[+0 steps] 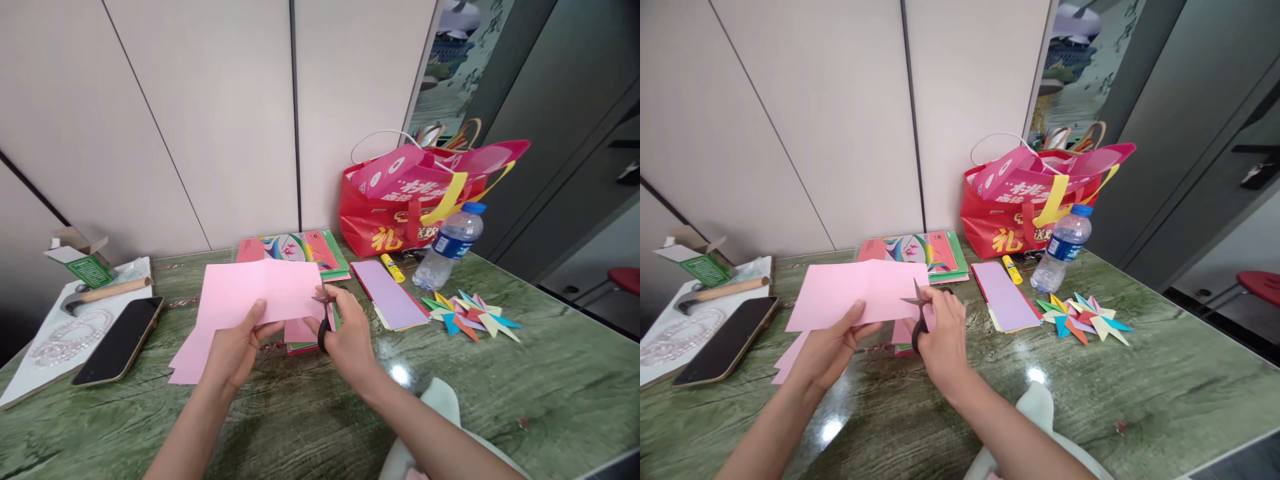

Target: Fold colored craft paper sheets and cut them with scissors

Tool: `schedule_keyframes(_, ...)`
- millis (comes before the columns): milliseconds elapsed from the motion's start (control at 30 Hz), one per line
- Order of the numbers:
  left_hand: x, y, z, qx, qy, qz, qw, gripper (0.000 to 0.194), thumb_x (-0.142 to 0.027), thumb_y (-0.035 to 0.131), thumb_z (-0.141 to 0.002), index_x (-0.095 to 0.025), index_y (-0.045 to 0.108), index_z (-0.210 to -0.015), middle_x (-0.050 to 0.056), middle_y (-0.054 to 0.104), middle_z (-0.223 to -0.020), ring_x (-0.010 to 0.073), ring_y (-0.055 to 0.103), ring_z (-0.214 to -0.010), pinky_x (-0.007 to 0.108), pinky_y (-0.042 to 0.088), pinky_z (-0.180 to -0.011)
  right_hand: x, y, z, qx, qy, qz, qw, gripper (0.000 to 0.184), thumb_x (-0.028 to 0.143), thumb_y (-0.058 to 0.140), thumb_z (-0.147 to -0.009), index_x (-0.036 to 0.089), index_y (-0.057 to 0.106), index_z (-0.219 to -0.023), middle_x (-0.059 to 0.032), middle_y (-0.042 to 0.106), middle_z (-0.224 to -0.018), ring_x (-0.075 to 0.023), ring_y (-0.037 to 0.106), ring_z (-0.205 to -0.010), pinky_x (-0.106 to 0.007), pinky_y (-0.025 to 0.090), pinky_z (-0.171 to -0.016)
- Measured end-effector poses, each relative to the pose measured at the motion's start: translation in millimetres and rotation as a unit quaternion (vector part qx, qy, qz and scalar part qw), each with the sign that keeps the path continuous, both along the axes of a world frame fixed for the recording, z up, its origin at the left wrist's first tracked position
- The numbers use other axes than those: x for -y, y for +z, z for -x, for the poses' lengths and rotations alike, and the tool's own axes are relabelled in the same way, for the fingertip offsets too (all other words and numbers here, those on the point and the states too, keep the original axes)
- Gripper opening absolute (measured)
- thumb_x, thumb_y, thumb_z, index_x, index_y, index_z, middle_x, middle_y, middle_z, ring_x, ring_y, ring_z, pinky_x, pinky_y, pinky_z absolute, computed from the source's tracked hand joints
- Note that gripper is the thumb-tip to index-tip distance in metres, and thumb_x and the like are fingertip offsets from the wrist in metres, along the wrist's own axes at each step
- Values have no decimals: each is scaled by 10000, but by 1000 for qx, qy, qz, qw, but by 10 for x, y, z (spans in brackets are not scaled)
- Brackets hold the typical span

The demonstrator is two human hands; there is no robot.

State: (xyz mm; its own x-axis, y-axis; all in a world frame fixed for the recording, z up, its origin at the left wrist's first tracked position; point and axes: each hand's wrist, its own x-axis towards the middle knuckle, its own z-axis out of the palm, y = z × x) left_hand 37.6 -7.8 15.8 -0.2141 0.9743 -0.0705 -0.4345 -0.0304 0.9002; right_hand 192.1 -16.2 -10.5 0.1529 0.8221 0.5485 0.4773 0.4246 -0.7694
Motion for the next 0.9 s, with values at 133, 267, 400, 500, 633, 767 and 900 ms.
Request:
schedule_keyframes(133,-40,10,26,33,62,-47,996,365,-60,670,-605,-207,614,-934,8,650,-965,165,608,-819,354,567,-661,72,59,70,-119,122,93,981,373,258,689,-613,194,496,-926,-32,580,-870,-184,536,-821,-333,405,-760)
schedule_keyframes(267,-49,18,55,34,61,-53,996,400,-78,685,-598,-196,598,-970,18,657,-962,179,615,-839,387,540,-737,203,44,179,-270,419,296,815,383,412,664,-637,168,498,-882,-7,567,-712,-132,553,-639,-309,437,-662)
schedule_keyframes(400,-8,46,15,13,50,-27,998,365,-136,677,-625,-163,594,-980,48,652,-992,202,632,-814,409,518,-780,312,33,251,-308,467,362,746,418,464,665,-619,164,506,-863,15,543,-629,-115,529,-607,-296,413,-657)
schedule_keyframes(500,37,44,-29,-14,55,-18,998,396,-179,677,-632,-169,577,-1015,60,634,-1049,231,597,-933,407,484,-837,327,41,259,-284,448,371,762,435,476,677,-596,165,511,-850,30,522,-594,-108,501,-581,-262,383,-604)
schedule_keyframes(633,77,-52,-26,-66,79,13,995,427,-231,692,-615,-194,575,-1024,62,617,-1083,243,547,-1022,414,424,-905,304,41,252,-269,429,372,778,441,477,687,-579,163,508,-831,44,494,-584,-95,468,-548,-235,347,-553)
schedule_keyframes(767,86,-169,6,-102,74,5,992,354,-248,701,-598,-203,605,-936,59,636,-1033,239,536,-1038,384,404,-920,291,45,251,-281,425,356,783,453,459,711,-555,159,511,-830,51,472,-595,-89,440,-557,-231,335,-554)
schedule_keyframes(900,106,-176,-22,-124,73,27,989,332,-286,698,-595,-191,608,-900,69,642,-1007,242,554,-1003,370,427,-877,283,41,250,-292,417,350,786,474,433,746,-510,164,515,-824,61,441,-594,-79,380,-551,-219,297,-531)
